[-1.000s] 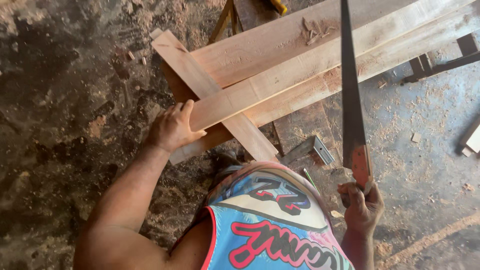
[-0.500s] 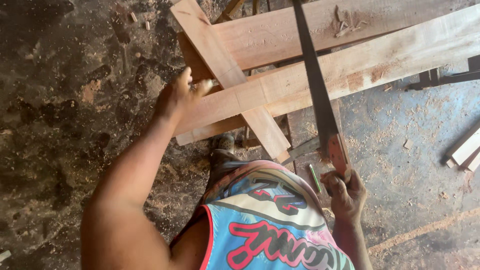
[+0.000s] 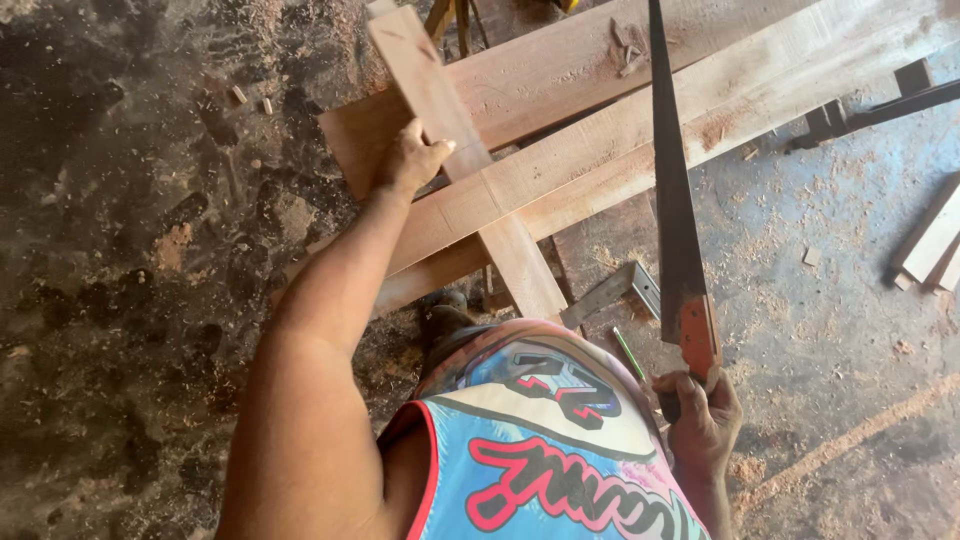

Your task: The person uses a hand saw to cut a long wooden plank resting on a workbench. After completing the cut, the person uses a hammer to tap the separated piece of wood to ensure it is fully detached from the main plank.

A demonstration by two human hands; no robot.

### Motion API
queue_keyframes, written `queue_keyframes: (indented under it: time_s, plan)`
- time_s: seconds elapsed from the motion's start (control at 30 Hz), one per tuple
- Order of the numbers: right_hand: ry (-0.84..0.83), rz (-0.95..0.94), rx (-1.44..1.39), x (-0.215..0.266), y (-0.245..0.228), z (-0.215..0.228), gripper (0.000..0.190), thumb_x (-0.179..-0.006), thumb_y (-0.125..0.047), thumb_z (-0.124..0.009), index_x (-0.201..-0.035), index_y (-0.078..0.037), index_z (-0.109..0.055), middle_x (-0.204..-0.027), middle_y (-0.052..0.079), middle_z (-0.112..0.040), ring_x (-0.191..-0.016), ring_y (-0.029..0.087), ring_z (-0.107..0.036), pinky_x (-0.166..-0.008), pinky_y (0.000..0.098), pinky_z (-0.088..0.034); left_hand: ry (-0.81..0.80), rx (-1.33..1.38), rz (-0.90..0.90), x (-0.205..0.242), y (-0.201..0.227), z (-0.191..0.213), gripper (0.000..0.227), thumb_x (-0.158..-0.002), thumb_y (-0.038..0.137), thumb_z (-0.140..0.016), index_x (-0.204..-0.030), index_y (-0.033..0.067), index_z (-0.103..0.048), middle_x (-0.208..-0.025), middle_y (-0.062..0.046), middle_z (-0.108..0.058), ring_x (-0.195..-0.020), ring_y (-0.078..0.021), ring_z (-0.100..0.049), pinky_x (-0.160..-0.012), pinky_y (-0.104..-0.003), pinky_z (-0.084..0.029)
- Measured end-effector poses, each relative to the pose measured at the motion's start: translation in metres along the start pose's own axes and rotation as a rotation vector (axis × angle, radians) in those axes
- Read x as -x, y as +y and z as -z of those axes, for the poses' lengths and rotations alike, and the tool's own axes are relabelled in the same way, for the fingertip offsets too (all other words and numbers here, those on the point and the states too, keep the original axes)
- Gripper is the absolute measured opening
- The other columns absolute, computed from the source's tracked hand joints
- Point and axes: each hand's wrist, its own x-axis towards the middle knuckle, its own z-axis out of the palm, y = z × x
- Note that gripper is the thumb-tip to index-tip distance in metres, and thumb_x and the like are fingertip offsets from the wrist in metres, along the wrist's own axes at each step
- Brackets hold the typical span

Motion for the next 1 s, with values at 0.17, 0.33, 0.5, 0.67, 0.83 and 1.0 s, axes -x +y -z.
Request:
queue_keyframes:
  time_s: [0.17, 0.33, 0.5, 0.67, 0.83, 1.0]
  plan:
    - [-0.019, -0.006, 0.058, -0.009, -0.003, 0.005, 0.022, -0.102, -0.024, -0.068, -0.095, -0.004, -0.063, -0.083, 0.005, -0.070, -0.062, 0.006, -0.053, -0.056, 0.0209, -0.041, 0.019, -0.171, -0.195, 0.015, 0.004, 0.011, 0.073, -0.099, 0.051, -0.058, -0.147, -0.0037, -0.044, -0.131, -0.030, -0.060, -0.121, -0.0413, -0.061, -0.097, -0.045, -0.054]
    - [-0.140, 0.008, 0.052, -0.021, 0.000, 0.001, 0.021, -0.100, -0.022, -0.066, -0.101, -0.002, -0.061, -0.089, 0.006, -0.072, -0.069, 0.007, -0.062, -0.060, 0.0218, -0.048, -0.030, -0.468, -0.233, 0.129, -0.002, 0.040, 0.058, -0.107, 0.039, -0.045, -0.146, -0.0030, -0.048, -0.118, -0.026, -0.069, -0.103, -0.0361, -0.071, -0.087, -0.044, -0.061]
    - [-0.363, 0.018, 0.358, -0.027, -0.002, -0.030, 0.029, -0.095, -0.019, -0.062, -0.115, 0.001, -0.065, -0.091, 0.007, -0.073, -0.073, 0.010, -0.062, -0.064, 0.0258, -0.051, 0.261, -0.629, -0.512, 0.148, -0.017, 0.024, 0.052, -0.105, 0.033, -0.053, -0.138, -0.0081, -0.055, -0.114, -0.023, -0.070, -0.103, -0.0358, -0.068, -0.094, -0.049, -0.051]
    - [-0.556, 0.104, 0.434, -0.017, -0.012, -0.082, 0.045, -0.099, -0.019, -0.059, -0.137, 0.003, -0.052, -0.094, 0.005, -0.070, -0.086, 0.014, -0.066, -0.078, 0.0272, -0.054, 0.346, -0.635, -0.538, 0.146, -0.023, 0.018, 0.048, -0.105, 0.032, -0.054, -0.133, -0.0077, -0.057, -0.115, -0.023, -0.070, -0.106, -0.0354, -0.068, -0.098, -0.049, -0.048]
    - [-0.555, 0.142, 0.469, -0.001, -0.014, -0.104, 0.044, -0.101, -0.020, -0.057, -0.140, 0.000, -0.053, -0.089, 0.004, -0.068, -0.081, 0.012, -0.066, -0.073, 0.0266, -0.055, 0.428, -0.655, -0.434, 0.142, -0.015, 0.009, 0.039, -0.104, 0.034, -0.051, -0.120, 0.0000, -0.063, -0.111, -0.018, -0.072, -0.103, -0.0303, -0.068, -0.104, -0.055, -0.040]
    - [-0.532, 0.022, 0.413, 0.015, 0.001, -0.102, 0.046, -0.101, -0.024, -0.055, -0.141, -0.002, -0.054, -0.083, 0.005, -0.066, -0.070, 0.013, -0.057, -0.063, 0.0275, -0.049, 0.294, -0.592, -0.132, 0.114, -0.023, -0.008, 0.042, -0.106, 0.036, -0.041, -0.126, 0.0046, -0.061, -0.102, -0.013, -0.072, -0.091, -0.0272, -0.067, -0.095, -0.050, -0.042]
